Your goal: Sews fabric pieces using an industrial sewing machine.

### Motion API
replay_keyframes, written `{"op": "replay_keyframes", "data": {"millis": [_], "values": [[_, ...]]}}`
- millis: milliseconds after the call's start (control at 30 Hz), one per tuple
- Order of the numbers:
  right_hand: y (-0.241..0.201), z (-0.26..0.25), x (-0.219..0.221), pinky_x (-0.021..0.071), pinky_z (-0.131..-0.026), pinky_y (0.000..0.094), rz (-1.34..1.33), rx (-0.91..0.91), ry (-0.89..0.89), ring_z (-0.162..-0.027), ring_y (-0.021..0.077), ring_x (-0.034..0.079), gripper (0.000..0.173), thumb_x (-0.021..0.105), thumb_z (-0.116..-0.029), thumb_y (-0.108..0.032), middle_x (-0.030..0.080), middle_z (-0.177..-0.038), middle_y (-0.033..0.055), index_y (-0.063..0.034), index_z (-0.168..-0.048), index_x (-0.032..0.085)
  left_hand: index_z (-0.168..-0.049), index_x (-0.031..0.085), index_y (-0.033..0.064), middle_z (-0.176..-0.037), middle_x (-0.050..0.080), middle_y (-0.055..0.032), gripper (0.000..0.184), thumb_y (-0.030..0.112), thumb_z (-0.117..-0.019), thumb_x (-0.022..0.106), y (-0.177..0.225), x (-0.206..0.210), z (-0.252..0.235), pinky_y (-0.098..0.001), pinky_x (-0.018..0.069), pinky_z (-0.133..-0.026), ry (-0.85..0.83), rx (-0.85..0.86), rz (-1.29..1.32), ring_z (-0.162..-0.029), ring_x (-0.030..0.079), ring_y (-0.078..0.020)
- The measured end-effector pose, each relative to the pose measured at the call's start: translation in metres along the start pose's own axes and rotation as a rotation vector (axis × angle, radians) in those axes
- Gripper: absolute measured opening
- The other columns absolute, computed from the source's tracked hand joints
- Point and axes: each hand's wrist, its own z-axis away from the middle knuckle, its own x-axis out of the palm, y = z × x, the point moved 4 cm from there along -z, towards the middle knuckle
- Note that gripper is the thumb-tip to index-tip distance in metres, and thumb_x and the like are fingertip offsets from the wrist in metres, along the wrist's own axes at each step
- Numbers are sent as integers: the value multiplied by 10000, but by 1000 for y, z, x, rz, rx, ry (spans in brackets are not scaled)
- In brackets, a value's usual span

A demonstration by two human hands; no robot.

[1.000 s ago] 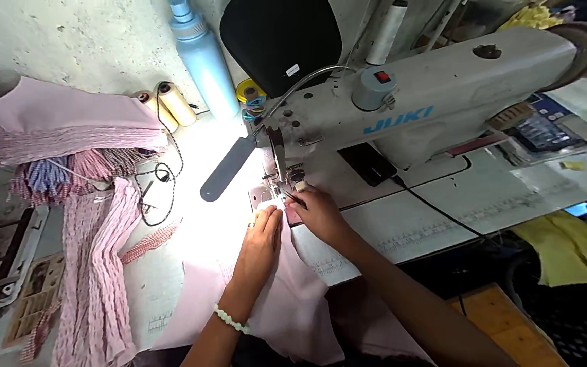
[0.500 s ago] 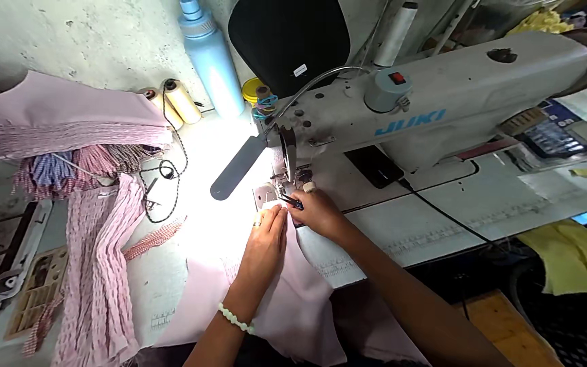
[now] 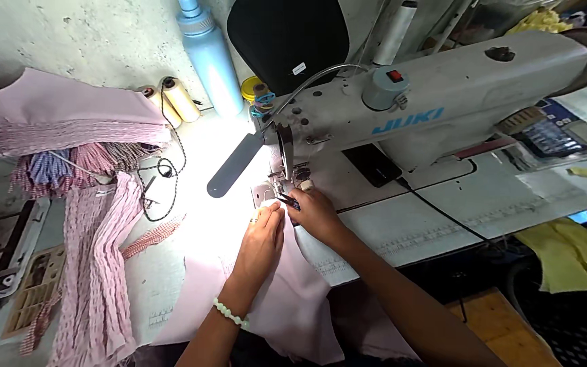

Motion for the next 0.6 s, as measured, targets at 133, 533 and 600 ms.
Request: {"op": "replay_keyframes", "data": {"millis": [133, 533, 600], "values": [[4, 5, 2, 516, -925, 489, -25, -32, 73, -1033, 352, 669, 268, 600, -997, -152, 682, -1103, 227, 54, -1144, 687, -1218, 697, -4, -1305, 686, -154, 303, 96, -1008, 503, -1, 3, 1, -434, 532, -1004, -20, -18, -8, -1210, 667, -296], [18, 7, -14, 554, -853, 557, -105, -16, 368, -971, 380, 696, 242, 675, -962, -82, 701, -1094, 231, 61, -1155, 705, -1326, 670, 23, -1366, 640, -199, 353, 90, -1018, 511, -7, 12, -20, -462, 535, -1008, -56, -97, 9, -1252, 641, -330], [37, 23, -26, 582, -729, 506, -82, -125, 557, -812, 322, 697, 168, 687, -926, -54, 701, -959, 201, 49, -1052, 728, -1335, 668, 32, -1369, 639, -198, 356, 97, -1024, 509, -8, 12, -19, -457, 538, -1005, -54, -100, 6, -1251, 642, -327]]}}
